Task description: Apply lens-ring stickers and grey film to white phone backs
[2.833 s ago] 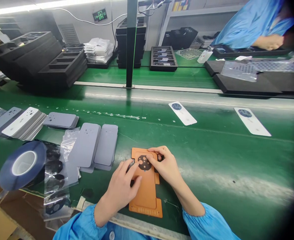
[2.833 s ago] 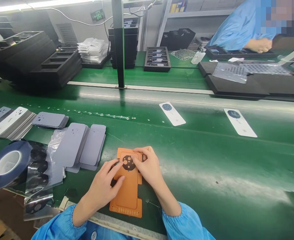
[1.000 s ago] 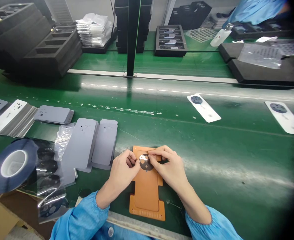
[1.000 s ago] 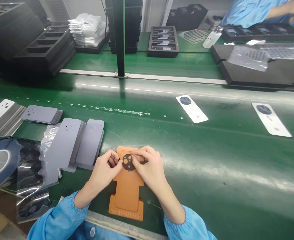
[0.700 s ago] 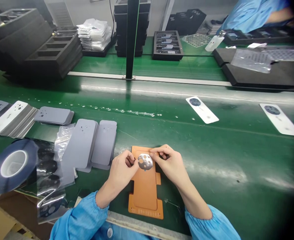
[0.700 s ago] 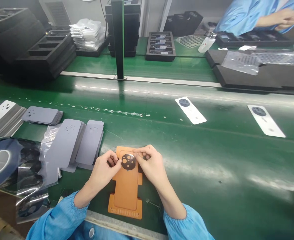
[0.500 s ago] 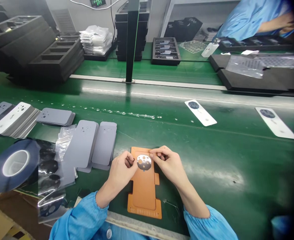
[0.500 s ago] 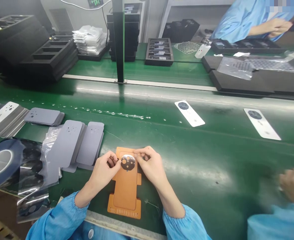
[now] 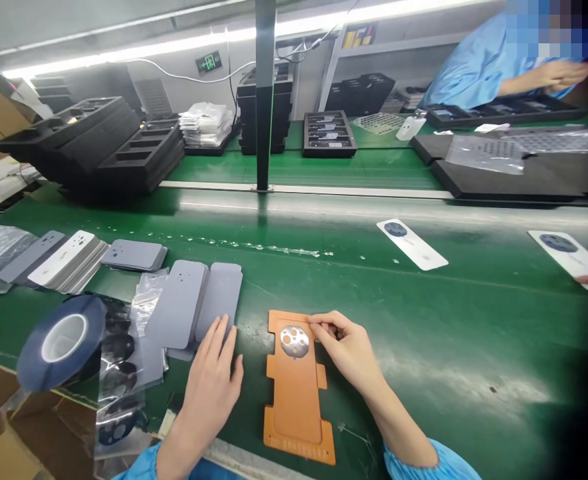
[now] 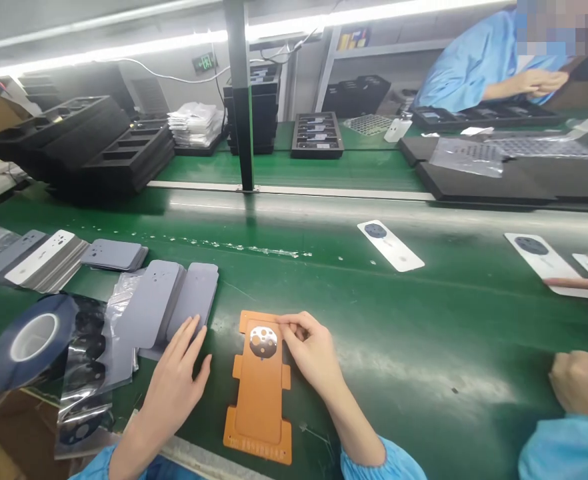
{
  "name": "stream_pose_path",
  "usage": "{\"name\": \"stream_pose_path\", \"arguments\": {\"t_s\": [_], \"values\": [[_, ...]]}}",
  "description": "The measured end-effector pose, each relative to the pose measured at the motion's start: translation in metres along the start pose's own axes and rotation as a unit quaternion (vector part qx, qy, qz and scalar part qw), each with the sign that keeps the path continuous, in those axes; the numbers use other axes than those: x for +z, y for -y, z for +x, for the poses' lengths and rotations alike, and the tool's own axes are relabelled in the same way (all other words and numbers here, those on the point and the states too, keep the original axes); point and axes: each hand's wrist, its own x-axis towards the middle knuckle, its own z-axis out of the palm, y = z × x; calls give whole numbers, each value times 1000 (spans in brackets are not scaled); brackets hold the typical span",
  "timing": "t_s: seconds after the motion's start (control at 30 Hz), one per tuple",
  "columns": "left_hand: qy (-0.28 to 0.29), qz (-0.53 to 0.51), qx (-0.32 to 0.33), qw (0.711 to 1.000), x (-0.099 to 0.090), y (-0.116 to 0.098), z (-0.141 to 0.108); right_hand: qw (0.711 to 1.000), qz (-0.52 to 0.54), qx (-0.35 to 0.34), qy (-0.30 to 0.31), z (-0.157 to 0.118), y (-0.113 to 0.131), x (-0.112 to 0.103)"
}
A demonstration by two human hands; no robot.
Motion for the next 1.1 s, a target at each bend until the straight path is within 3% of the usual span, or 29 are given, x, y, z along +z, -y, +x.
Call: {"name": "stream_pose_path", "arguments": {"t_s": [0.1, 0.33, 0.43, 0.57, 0.73, 0.93, 1.03, 1.1], "values": [[-11, -16, 23, 1000, 4, 3, -4, 1000, -3, 1, -3, 1, -1, 0], [-173, -125, 48, 976, -6, 0, 9, 999, 46, 12, -15, -5, 10, 3], [-189, -174, 76, 963, -11, -11, 13, 991, 127, 34, 12, -14, 18, 7], [-138, -220, 178, 949, -7, -41, 7, 966, 247, 42, 62, -21, 20, 12], [-61, -240, 271, 930, 3, -69, -11, 952, 292, 58, 66, -20, 16, 11], [10, -173, 231, 957, 1, -62, -22, 970, 207, 11, 124, -22, 15, 2], [59, -146, 219, 963, 2, -55, -29, 981, 121, -26, 150, -25, 17, -5], [64, -140, 214, 965, 4, -53, -35, 988, 35, -59, 139, -26, 19, -9]]}}
